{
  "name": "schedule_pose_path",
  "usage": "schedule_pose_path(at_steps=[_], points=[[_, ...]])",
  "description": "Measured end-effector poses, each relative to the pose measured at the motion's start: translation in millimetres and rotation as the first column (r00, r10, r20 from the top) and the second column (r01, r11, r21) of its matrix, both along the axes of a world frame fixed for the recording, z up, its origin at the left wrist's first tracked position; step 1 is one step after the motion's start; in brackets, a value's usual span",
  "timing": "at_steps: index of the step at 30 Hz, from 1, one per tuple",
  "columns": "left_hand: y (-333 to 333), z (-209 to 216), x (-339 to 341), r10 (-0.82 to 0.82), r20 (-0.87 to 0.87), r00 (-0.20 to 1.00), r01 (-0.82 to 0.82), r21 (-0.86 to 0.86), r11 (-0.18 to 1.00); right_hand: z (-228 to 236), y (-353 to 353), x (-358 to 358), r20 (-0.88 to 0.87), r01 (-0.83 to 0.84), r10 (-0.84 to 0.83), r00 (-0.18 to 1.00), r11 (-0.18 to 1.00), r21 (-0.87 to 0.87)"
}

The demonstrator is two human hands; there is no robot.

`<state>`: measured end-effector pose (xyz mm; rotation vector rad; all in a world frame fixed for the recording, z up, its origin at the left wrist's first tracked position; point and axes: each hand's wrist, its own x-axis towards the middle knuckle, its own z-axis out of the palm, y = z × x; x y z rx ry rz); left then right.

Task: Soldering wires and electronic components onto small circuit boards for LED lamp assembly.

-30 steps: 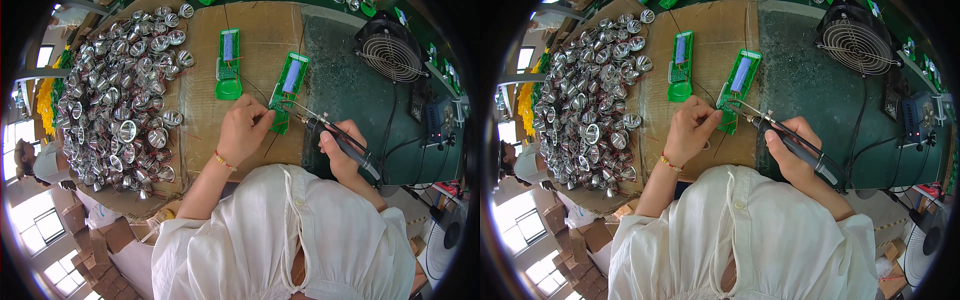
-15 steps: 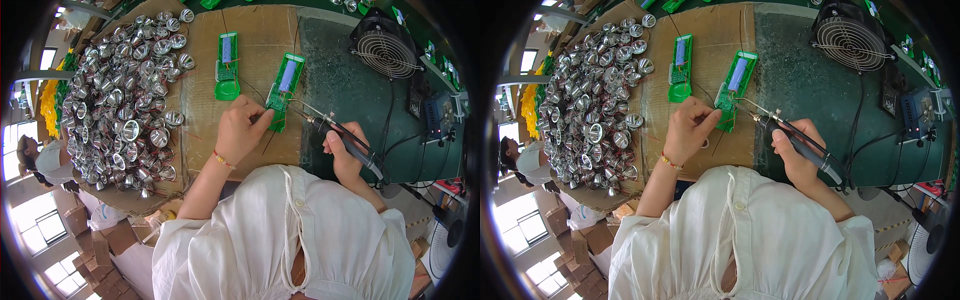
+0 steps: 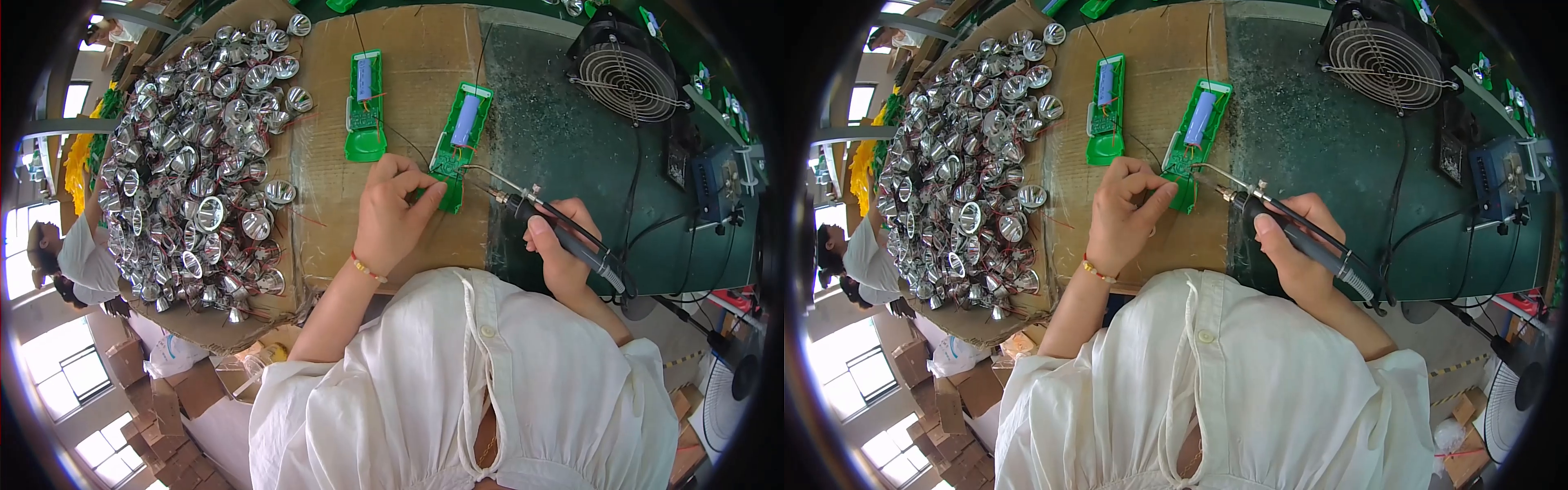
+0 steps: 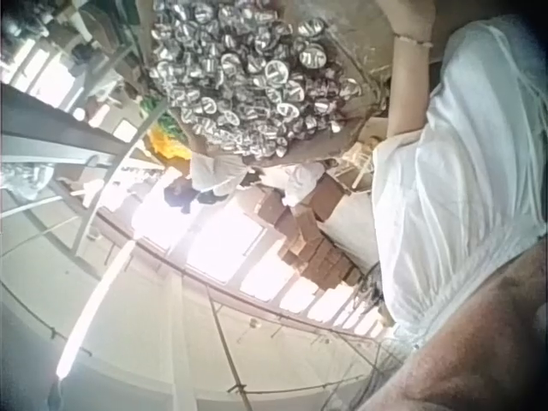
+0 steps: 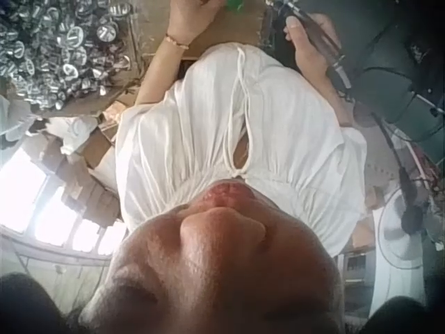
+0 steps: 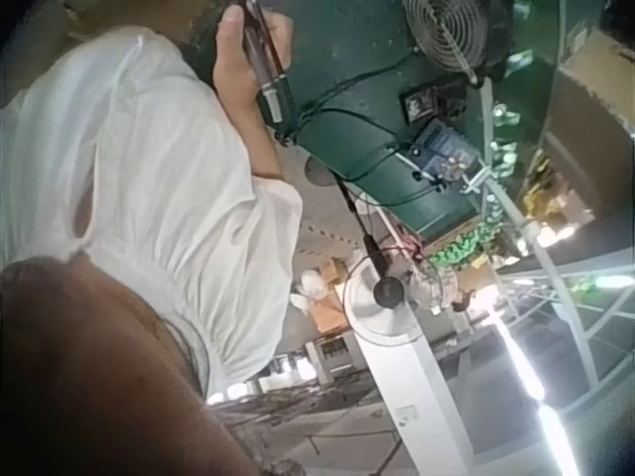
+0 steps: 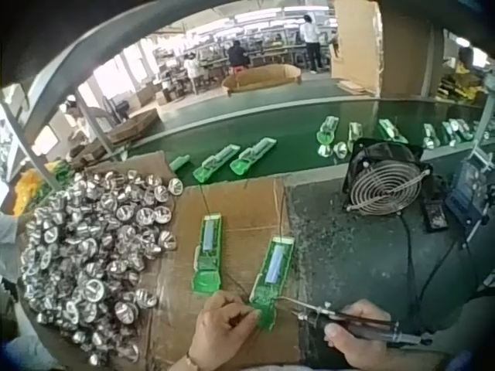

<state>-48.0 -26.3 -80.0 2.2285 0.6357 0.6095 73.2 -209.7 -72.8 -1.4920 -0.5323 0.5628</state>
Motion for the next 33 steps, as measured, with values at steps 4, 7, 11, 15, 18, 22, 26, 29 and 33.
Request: schedule_pose_path(at_steps=[4,7,11,15,18,22,26,29,33], points=[[1,3,7,0.013,-0.063,0.998,-0.02,-0.124,0.992,0,4,0,0.094,-0.011,0.013,0.996,1.0,-0.028],[2,0,8,0.041,-0.062,0.997,-0.049,-0.129,0.99,-1,5,1,0.083,-0.025,0.028,0.996,0.999,-0.045],[3,0,9,0.05,-0.064,0.997,-0.059,-0.16,0.985,4,4,3,0.163,-0.06,0.079,0.983,0.991,-0.119],[6,0,9,0.035,-0.068,0.997,-0.047,-0.183,0.982,18,6,4,0.318,-0.115,0.15,0.936,0.985,-0.129],[7,0,9,0.035,-0.082,0.996,-0.051,-0.202,0.978,13,0,4,0.264,-0.091,0.124,0.956,0.987,-0.135],[9,1,11,0.022,-0.098,0.995,-0.041,-0.198,0.979,1,-6,9,0.265,-0.066,0.085,0.961,0.995,-0.079],[9,0,11,0.022,-0.107,0.994,-0.044,-0.207,0.977,-5,-9,10,0.237,-0.05,0.073,0.969,0.993,-0.103],[7,1,11,0.031,-0.121,0.992,-0.056,-0.212,0.976,-3,-9,8,0.171,-0.018,0.028,0.985,0.998,-0.061],[5,3,9,0.03,-0.126,0.992,-0.056,-0.208,0.976,-5,-11,8,0.146,-0.013,0.018,0.989,0.999,-0.03]])
